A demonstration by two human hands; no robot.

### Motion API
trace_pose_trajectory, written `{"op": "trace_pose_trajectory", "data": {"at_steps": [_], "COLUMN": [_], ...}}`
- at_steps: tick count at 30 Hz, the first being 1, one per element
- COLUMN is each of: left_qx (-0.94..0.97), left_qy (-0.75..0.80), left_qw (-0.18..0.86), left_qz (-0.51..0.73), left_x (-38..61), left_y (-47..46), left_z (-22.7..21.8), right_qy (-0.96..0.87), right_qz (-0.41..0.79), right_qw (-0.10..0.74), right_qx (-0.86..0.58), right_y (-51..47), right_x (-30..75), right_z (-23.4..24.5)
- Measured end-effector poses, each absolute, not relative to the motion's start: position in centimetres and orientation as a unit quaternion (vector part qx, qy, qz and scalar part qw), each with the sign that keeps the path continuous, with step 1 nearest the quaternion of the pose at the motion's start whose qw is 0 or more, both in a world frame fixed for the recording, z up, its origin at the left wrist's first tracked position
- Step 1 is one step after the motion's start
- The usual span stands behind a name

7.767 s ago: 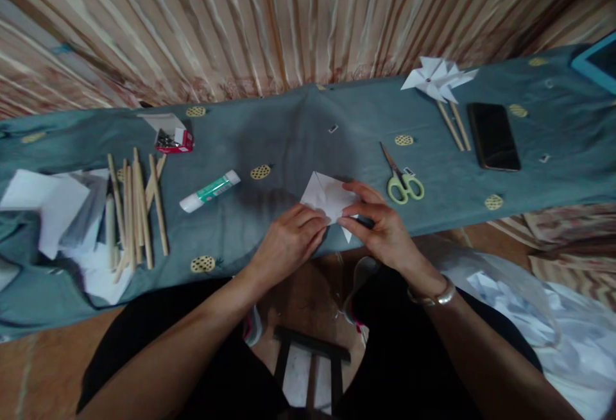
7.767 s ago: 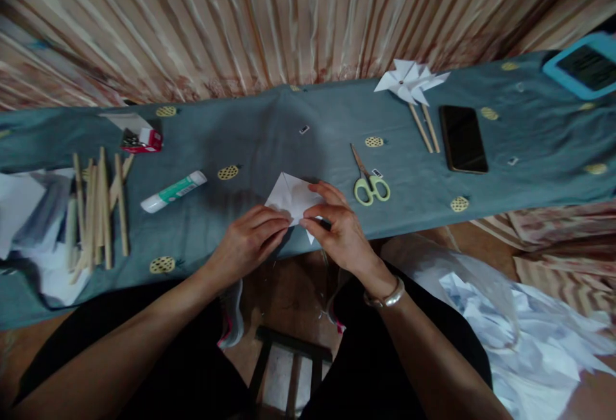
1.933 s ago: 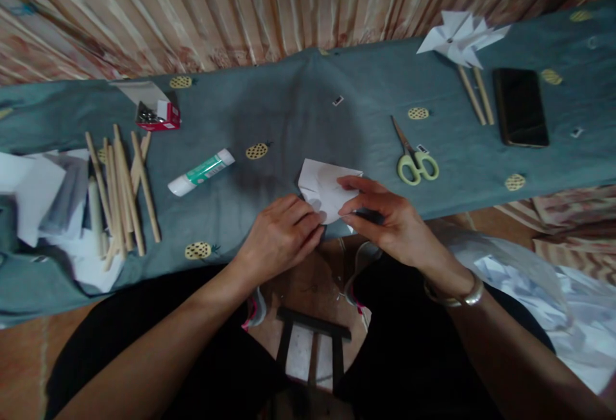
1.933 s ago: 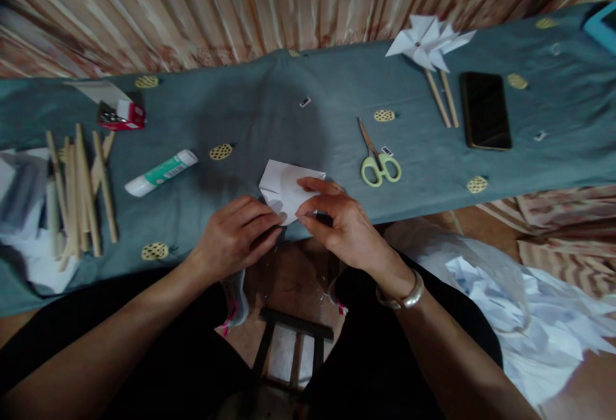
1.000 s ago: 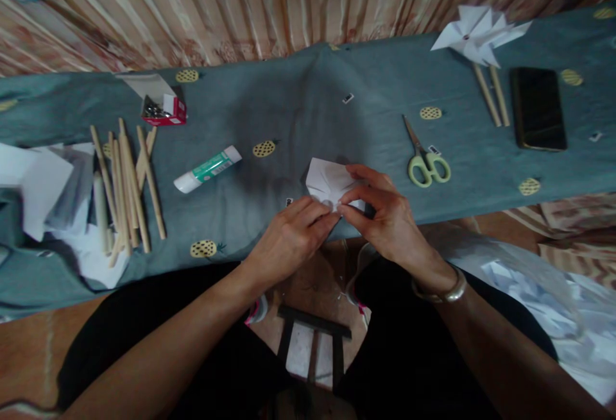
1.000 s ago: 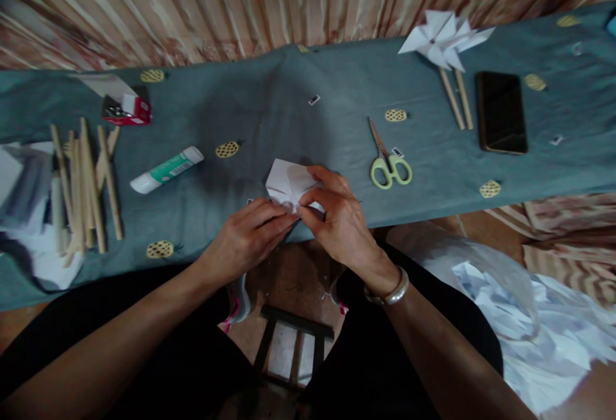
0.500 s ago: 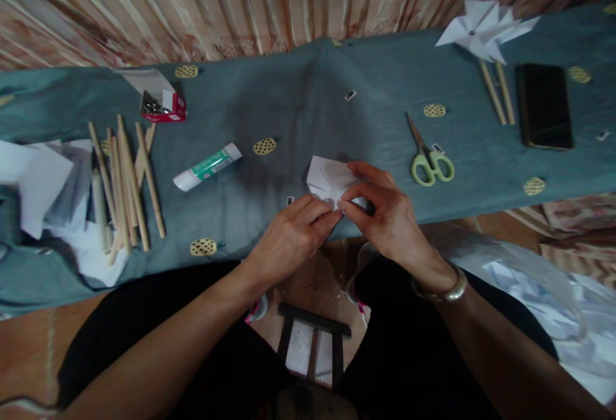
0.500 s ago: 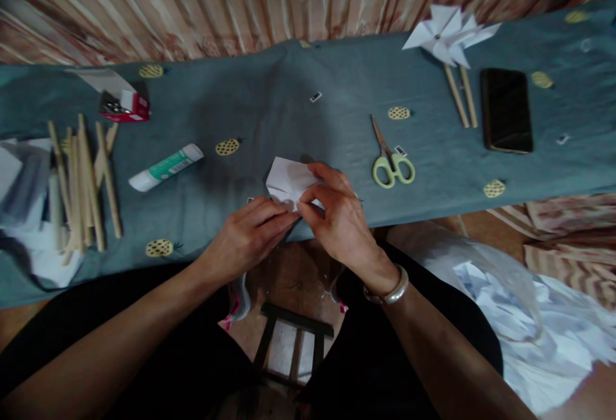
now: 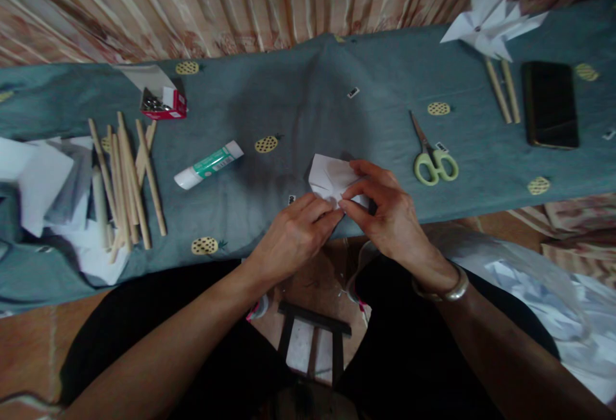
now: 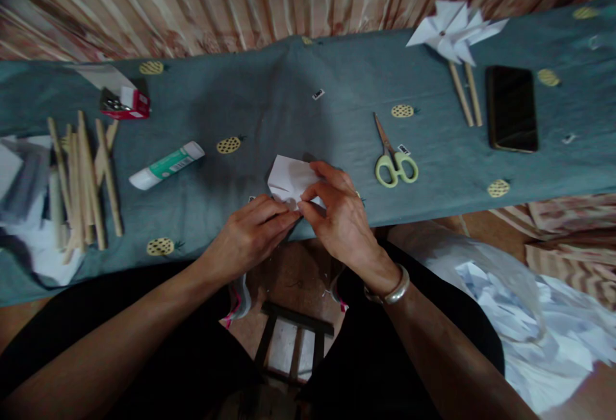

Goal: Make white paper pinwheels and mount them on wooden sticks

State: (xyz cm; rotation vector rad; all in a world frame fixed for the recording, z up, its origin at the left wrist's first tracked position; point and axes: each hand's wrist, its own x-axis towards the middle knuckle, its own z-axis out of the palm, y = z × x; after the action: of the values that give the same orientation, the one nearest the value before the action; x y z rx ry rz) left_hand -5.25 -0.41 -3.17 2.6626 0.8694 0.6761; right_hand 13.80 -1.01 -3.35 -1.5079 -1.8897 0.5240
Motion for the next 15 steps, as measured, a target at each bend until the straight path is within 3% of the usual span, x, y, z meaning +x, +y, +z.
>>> {"op": "trace_pose_trajectory", "data": {"at_steps": [15], "left_qx": [0.917], "left_qy": [0.291], "left_qw": [0.134], "left_qz": [0.238], "left_x": [-5.28], "left_y": [-0.52], "left_z": [-3.10], "right_qy": [-0.724], "right_qz": [0.207], "right_qw": [0.322], "right_qx": [-0.574], "right_y": [-1.02], "right_x": [13.97], "right_z": [-3.23]}}
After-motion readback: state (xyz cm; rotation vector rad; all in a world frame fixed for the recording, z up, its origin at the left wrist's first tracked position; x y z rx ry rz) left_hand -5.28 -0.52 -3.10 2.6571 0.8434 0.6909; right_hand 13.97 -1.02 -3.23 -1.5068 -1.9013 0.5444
